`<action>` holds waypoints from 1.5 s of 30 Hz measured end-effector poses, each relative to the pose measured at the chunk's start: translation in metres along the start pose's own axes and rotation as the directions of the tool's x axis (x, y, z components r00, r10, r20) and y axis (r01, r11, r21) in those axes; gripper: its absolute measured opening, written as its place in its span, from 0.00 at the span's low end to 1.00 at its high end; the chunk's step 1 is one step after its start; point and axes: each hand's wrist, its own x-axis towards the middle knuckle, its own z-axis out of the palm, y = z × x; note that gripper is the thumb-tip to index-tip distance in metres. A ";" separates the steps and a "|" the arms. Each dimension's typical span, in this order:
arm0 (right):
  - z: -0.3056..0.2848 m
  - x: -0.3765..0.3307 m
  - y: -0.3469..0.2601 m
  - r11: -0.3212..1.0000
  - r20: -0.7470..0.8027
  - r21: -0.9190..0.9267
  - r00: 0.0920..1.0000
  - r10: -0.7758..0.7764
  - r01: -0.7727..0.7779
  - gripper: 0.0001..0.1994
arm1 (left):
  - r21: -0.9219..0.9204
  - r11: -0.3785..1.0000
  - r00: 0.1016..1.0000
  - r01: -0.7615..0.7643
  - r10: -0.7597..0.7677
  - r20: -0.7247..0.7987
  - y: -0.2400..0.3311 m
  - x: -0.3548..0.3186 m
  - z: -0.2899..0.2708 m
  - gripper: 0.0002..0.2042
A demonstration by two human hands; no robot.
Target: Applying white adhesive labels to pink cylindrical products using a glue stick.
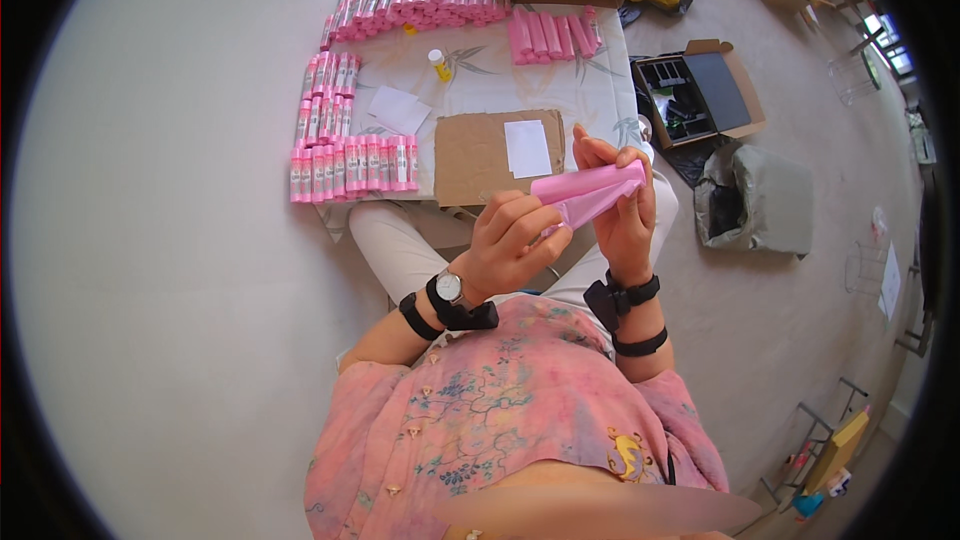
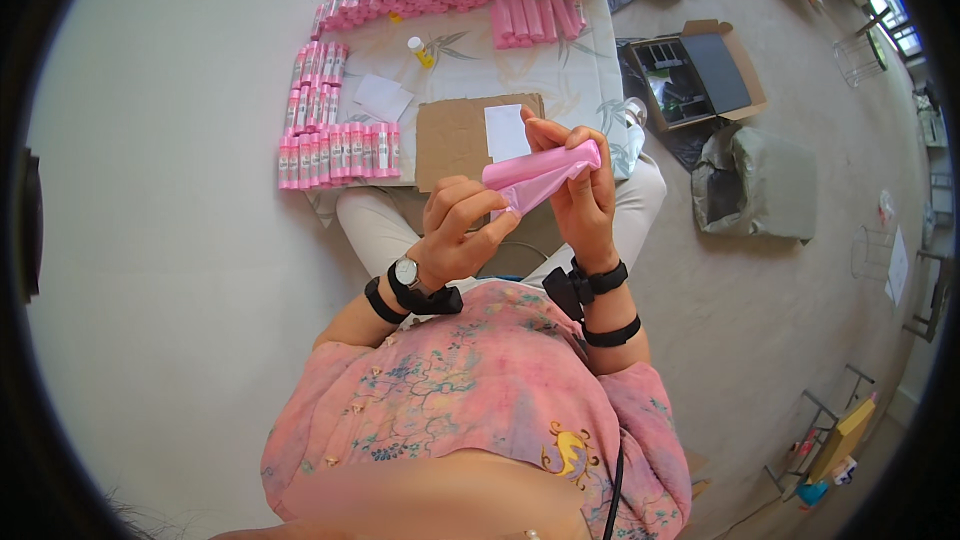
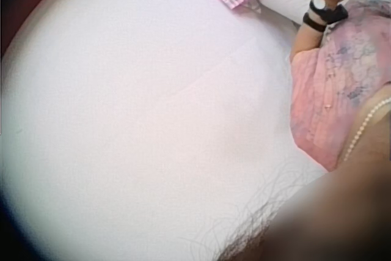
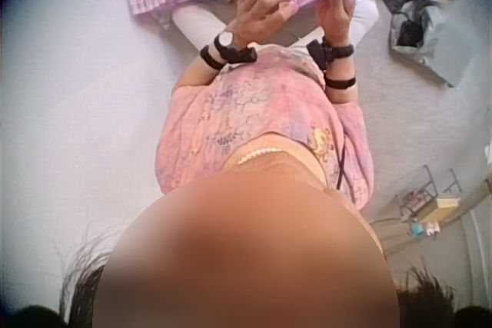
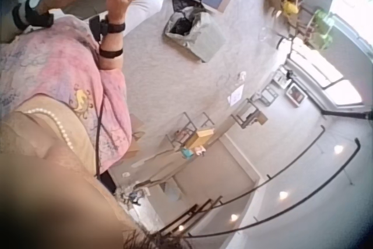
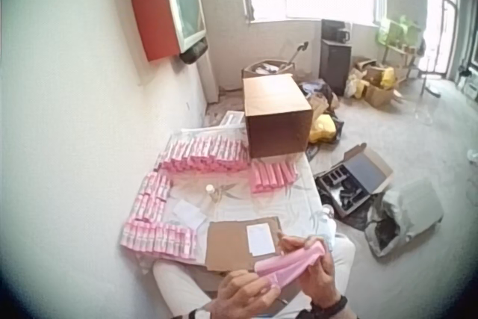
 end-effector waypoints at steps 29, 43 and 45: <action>-0.007 -0.004 0.022 0.951 0.045 -0.129 0.956 0.290 -0.282 0.15 | -0.300 -0.021 0.276 0.954 -0.330 0.903 -0.060 -0.006 -0.005 0.22; 0.001 0.000 0.028 0.954 -0.109 -0.016 0.949 0.296 -0.300 0.12 | -0.425 0.263 0.499 0.866 -0.401 0.768 -0.028 -0.026 0.030 0.13; 0.003 0.002 0.034 0.949 -0.262 0.014 0.915 0.307 -0.315 0.12 | -0.371 0.637 0.718 0.676 -0.454 0.527 -0.024 -0.037 0.043 0.12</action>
